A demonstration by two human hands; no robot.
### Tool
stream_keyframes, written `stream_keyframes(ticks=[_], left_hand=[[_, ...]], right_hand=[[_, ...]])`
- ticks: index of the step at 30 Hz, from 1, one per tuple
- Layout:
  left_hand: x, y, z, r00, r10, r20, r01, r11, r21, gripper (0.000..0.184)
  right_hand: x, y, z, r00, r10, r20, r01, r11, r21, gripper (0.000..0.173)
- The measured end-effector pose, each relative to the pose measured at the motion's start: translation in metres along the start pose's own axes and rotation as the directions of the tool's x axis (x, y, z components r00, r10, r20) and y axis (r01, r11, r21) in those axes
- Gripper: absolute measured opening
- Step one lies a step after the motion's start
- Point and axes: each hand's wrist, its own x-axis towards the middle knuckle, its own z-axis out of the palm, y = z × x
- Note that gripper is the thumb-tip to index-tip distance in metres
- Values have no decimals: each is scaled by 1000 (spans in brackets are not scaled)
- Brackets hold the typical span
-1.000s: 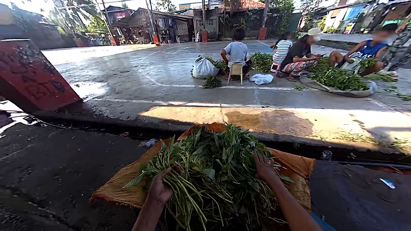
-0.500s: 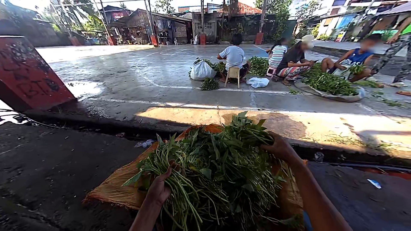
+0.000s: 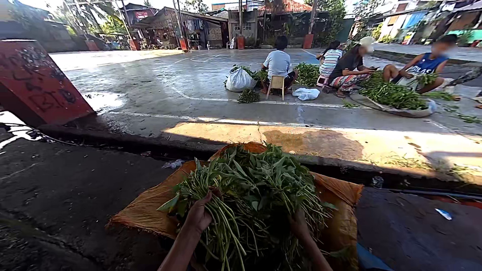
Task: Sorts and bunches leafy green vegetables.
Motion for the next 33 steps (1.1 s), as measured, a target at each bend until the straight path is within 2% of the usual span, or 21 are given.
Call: stream_keyframes(ticks=[2,4,6,8,11,14,16,18,21,22,25,28,33], left_hand=[[-2,0,0,1000,-18,-1,18,1000,-12,26],[-3,1,1,1000,-27,-4,27,999,-18,26],[-4,3,5,1000,-20,-18,20,999,-29,27],[-6,6,8,1000,-9,-25,8,999,-39,26],[-8,9,9,1000,9,-26,-9,1000,-17,24],[-10,8,10,1000,5,2,-5,1000,14,23],[-10,4,12,1000,-11,28,10,999,46,20],[-8,-1,10,997,-38,66,32,996,84,24],[-8,-11,13,995,-83,50,76,989,129,22],[-8,-14,14,995,-87,38,81,987,140,19],[-8,-17,16,997,-76,16,72,986,153,14],[-9,-17,15,996,-84,8,82,984,155,12],[-13,-22,17,996,-65,68,47,969,245,13]], right_hand=[[-11,-14,-11,983,-68,-171,51,993,-104,78],[-18,-23,-20,933,-191,-304,148,976,-158,75],[-18,-29,-25,879,-320,-354,258,943,-212,55],[-15,-37,-33,905,-331,-268,272,933,-234,34],[-11,-46,-41,972,-210,-108,175,947,-270,26],[-10,-51,-43,970,-217,-108,206,973,-99,24],[-25,-68,-46,943,-289,-164,308,946,105,25],[-42,-87,-43,935,-321,-151,352,897,268,28],[-45,-87,-19,953,-293,72,239,880,411,37],[-46,-83,-8,956,-264,126,175,863,474,35],[-60,-84,13,973,-176,148,25,720,693,24],[-73,-87,25,971,-211,115,46,633,773,27],[-87,-94,39,955,-296,-2,198,635,747,24]])
